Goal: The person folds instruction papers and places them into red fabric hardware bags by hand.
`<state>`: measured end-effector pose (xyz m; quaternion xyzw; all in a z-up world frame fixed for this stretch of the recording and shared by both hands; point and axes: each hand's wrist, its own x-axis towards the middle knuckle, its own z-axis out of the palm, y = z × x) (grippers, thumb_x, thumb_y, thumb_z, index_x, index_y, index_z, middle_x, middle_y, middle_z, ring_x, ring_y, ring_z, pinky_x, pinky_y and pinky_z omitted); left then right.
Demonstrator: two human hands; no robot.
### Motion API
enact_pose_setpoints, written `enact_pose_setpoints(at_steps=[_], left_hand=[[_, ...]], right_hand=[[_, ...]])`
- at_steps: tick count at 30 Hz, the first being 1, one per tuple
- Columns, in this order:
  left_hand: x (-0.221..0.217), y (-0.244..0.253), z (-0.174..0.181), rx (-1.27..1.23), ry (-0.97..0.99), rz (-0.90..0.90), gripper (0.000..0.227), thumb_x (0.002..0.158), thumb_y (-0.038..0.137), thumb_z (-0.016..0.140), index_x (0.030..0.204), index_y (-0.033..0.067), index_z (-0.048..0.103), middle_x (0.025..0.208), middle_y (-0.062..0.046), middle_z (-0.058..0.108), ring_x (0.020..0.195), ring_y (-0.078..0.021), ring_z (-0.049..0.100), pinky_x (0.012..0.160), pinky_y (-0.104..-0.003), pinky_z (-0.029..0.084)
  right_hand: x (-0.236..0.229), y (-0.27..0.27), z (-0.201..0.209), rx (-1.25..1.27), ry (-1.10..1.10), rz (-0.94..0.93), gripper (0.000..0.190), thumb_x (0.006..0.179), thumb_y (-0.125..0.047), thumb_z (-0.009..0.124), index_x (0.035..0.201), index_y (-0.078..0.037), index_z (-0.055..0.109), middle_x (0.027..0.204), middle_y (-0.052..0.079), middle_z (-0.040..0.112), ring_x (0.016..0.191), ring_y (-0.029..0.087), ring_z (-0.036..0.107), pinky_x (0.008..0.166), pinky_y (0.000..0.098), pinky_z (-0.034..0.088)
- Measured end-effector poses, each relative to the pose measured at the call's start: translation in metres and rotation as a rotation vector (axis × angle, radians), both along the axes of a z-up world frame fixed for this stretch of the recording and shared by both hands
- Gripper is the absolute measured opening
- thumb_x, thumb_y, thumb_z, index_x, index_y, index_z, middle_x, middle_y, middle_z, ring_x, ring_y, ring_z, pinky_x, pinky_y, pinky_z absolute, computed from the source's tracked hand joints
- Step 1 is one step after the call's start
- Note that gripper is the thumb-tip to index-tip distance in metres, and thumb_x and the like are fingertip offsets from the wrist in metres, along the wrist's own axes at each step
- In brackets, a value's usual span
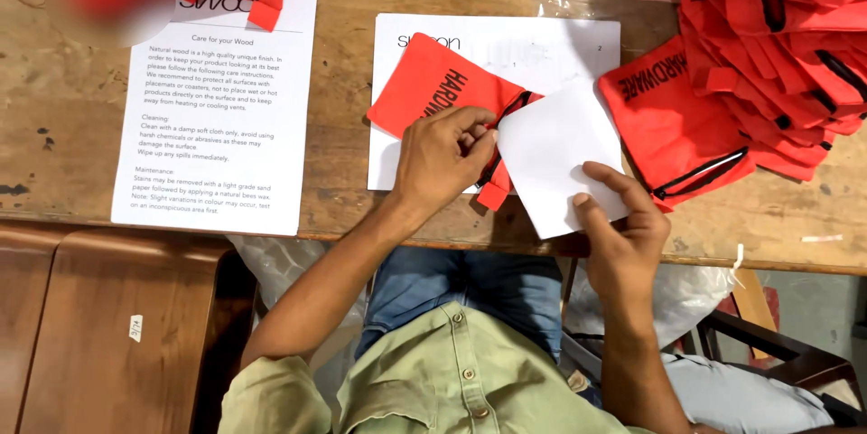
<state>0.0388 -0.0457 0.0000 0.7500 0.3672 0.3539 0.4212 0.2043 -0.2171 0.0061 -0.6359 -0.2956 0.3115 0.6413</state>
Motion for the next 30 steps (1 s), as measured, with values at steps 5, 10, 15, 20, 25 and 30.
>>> enact_pose_setpoints(at_steps=[5,10,15,20,25,30], left_hand=[[0.000,-0.006,-0.001,0.123,0.010,0.002,0.018,0.087,0.012,0.074,0.103,0.0045,0.075,0.082,-0.006,0.071,0.066,-0.0161,0.069,0.061,-0.031,0.057],[-0.002,-0.016,0.001,0.212,0.000,-0.022,0.017,0.088,0.011,0.073,0.104,0.0050,0.074,0.082,-0.007,0.069,0.067,-0.0179,0.069,0.061,-0.032,0.056],[0.001,-0.022,0.008,0.238,0.029,-0.011,0.017,0.088,0.011,0.070,0.104,0.0045,0.073,0.082,-0.008,0.068,0.067,-0.0218,0.069,0.062,-0.036,0.056],[0.011,-0.015,0.002,0.363,0.150,0.005,0.016,0.086,0.015,0.071,0.097,0.0041,0.073,0.082,-0.012,0.066,0.071,-0.0323,0.068,0.061,-0.045,0.054],[0.018,-0.014,-0.003,0.343,0.216,-0.026,0.011,0.089,0.017,0.071,0.089,0.0063,0.073,0.080,-0.012,0.065,0.072,-0.0352,0.067,0.063,-0.049,0.053],[0.032,-0.006,-0.029,0.361,0.162,-0.005,0.013,0.091,0.019,0.067,0.091,0.0059,0.071,0.085,-0.014,0.066,0.078,-0.0373,0.066,0.066,-0.052,0.052]], right_hand=[[0.001,0.001,-0.004,0.060,0.166,0.063,0.034,0.094,0.009,0.064,0.128,0.008,0.066,0.114,0.008,0.068,0.090,0.009,0.066,0.079,0.0205,0.055],[-0.002,-0.001,-0.010,0.100,0.084,-0.027,0.035,0.094,0.010,0.062,0.129,0.009,0.064,0.112,0.009,0.070,0.090,0.009,0.068,0.079,0.0209,0.056],[-0.010,-0.009,0.000,0.025,0.309,0.072,0.037,0.090,0.010,0.061,0.127,0.011,0.063,0.107,0.012,0.072,0.081,0.010,0.069,0.072,0.0220,0.057],[-0.009,-0.014,-0.017,-0.004,0.134,0.048,0.033,0.095,0.005,0.065,0.127,0.007,0.068,0.103,0.007,0.071,0.080,0.007,0.064,0.070,0.0198,0.053],[-0.019,-0.006,-0.011,-0.033,-0.263,-0.045,0.027,0.099,-0.003,0.071,0.125,0.004,0.070,0.104,0.004,0.072,0.089,0.004,0.063,0.078,0.0186,0.053],[-0.025,-0.007,-0.020,-0.015,-0.196,-0.088,0.036,0.096,-0.005,0.068,0.131,0.002,0.068,0.103,0.002,0.070,0.086,0.006,0.061,0.075,0.0201,0.051]])
